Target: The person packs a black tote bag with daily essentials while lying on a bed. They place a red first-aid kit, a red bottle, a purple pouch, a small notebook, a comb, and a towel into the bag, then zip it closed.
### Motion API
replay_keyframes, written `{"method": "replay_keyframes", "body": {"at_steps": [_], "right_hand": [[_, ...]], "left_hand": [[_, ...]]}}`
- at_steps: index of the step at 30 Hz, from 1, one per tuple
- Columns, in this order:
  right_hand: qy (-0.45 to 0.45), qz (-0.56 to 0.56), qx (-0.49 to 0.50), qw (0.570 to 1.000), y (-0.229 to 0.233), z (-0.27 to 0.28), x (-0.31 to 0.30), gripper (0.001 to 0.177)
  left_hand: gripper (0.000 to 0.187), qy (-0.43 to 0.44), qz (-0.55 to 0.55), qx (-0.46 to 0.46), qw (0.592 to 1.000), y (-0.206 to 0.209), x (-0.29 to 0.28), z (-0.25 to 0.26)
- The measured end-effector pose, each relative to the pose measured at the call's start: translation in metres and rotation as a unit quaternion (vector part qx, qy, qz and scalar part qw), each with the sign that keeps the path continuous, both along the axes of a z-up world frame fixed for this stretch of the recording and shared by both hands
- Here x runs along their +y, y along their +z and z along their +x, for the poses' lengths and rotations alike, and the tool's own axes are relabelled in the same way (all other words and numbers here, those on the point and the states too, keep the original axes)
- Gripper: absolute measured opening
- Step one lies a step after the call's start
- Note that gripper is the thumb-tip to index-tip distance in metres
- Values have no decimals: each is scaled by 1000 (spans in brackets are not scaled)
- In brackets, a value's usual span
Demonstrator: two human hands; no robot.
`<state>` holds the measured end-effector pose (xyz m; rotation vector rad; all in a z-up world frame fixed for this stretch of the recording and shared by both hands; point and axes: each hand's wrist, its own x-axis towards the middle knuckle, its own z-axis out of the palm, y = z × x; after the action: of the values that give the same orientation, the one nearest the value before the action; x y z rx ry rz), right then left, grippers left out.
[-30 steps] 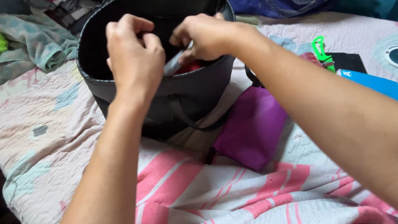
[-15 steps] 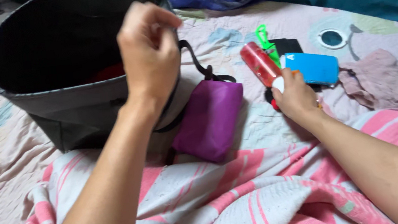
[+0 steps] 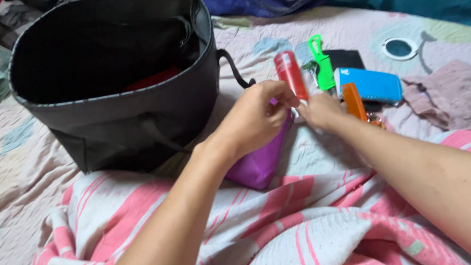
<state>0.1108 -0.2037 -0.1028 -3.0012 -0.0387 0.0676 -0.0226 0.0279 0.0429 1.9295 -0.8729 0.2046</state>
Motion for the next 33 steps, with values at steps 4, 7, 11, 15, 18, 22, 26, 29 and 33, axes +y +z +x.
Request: {"method": "replay_keyframes", "body": {"at_steps": [4, 7, 11, 15, 18, 22, 26, 29, 33], "right_hand": [[-127, 42, 28, 991, 14, 5, -15, 72], [-167, 140, -80, 973, 26, 10, -32, 52], [-149, 19, -84, 985, 31, 18, -105, 68], [-40, 48, 70, 996, 16, 56, -181, 101], [33, 45, 91, 994, -7, 88, -204, 111], [39, 72, 144, 986, 2, 103, -200, 95], [-94, 108, 99, 985, 65, 70, -171, 84], [-48, 219, -68, 972, 110, 25, -132, 59], [72, 569, 37, 818, 123, -11, -49, 33]], "left_hand": [[24, 40, 53, 49, 997, -7, 4, -2], [19, 44, 47, 46, 997, -15, 14, -8], [20, 53, 54, 82, 994, -13, 23, -13], [19, 56, 76, 106, 990, -14, 24, -8], [19, 33, 66, 91, 993, -23, 12, -5], [18, 19, 69, 138, 988, -40, -4, -12], [18, 29, 47, 143, 988, -49, -4, -20], [19, 55, 14, 144, 988, -49, -18, -6], [25, 72, -225, 322, 917, -37, -53, 20]]}}
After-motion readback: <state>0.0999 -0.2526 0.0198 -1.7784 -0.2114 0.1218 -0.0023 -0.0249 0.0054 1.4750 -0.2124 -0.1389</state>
